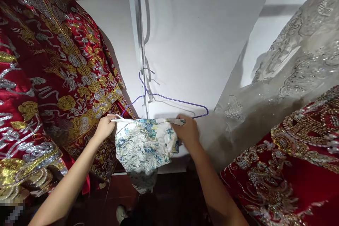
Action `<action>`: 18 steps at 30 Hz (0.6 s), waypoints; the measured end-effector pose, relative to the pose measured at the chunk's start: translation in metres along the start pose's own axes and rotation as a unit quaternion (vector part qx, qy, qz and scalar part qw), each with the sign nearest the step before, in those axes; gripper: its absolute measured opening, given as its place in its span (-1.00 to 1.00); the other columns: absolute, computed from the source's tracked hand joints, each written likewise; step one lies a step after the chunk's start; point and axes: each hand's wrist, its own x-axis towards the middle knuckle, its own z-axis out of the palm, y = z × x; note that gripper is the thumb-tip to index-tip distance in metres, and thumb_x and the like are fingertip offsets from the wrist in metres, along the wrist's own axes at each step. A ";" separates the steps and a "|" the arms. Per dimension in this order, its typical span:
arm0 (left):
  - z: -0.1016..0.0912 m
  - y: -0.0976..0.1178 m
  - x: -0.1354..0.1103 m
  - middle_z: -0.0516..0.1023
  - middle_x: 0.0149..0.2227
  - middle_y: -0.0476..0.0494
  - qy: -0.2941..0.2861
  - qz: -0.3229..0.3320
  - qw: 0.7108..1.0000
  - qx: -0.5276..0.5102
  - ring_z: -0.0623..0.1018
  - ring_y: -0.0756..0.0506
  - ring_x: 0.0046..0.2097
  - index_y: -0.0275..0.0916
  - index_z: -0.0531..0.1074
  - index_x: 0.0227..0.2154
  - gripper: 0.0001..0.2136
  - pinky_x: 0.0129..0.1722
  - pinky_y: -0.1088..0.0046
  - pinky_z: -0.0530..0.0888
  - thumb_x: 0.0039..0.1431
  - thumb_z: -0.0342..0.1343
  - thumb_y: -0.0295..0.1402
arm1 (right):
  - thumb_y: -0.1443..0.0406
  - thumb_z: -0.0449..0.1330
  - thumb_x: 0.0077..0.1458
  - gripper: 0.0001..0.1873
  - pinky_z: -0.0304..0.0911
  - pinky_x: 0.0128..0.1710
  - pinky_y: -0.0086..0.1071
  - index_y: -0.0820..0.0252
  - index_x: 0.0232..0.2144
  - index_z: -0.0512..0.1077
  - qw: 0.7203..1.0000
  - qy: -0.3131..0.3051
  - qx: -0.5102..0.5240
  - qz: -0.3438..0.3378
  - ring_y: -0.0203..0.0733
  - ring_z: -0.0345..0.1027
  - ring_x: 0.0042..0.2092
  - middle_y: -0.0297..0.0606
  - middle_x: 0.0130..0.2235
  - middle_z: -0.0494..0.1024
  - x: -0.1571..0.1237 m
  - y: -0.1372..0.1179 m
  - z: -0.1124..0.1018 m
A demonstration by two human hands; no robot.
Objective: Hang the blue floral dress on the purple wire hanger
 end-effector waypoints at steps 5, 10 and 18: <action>-0.005 0.011 0.015 0.60 -0.06 -0.21 -0.017 0.017 1.000 -0.002 0.52 -0.21 0.03 -0.22 0.48 -0.52 -0.78 0.11 0.27 0.39 -0.09 -0.08 -0.52 | 0.19 0.20 -0.08 -0.69 -0.08 -0.55 -0.42 0.11 -0.67 0.16 0.999 -0.037 -0.009 -0.020 -0.31 -0.01 -0.55 -0.48 -0.67 0.08 -0.002 0.003 -0.001; -0.025 0.055 0.018 0.53 0.02 -0.18 0.017 0.098 0.992 -0.076 0.48 -0.13 0.07 -0.25 0.48 -0.32 -0.74 0.10 0.30 0.39 0.15 -0.14 -0.48 | 0.23 0.17 -0.08 -0.71 -0.07 -0.52 -0.41 0.11 -0.66 0.13 0.998 -0.047 0.003 -0.044 -0.30 0.01 -0.52 -0.47 -0.64 0.08 -0.007 0.001 0.009; -0.033 0.076 0.011 0.58 -0.29 -0.13 0.084 0.093 0.992 0.013 0.53 -0.13 -0.23 -0.23 0.54 -0.30 -0.66 -0.17 0.40 0.40 0.19 -0.19 -0.50 | 0.24 0.20 -0.05 -0.65 0.16 -0.45 -0.40 0.16 -0.16 0.47 0.994 -0.056 0.075 -0.053 -0.19 0.32 -0.44 -0.38 -0.49 0.44 -0.017 0.006 0.008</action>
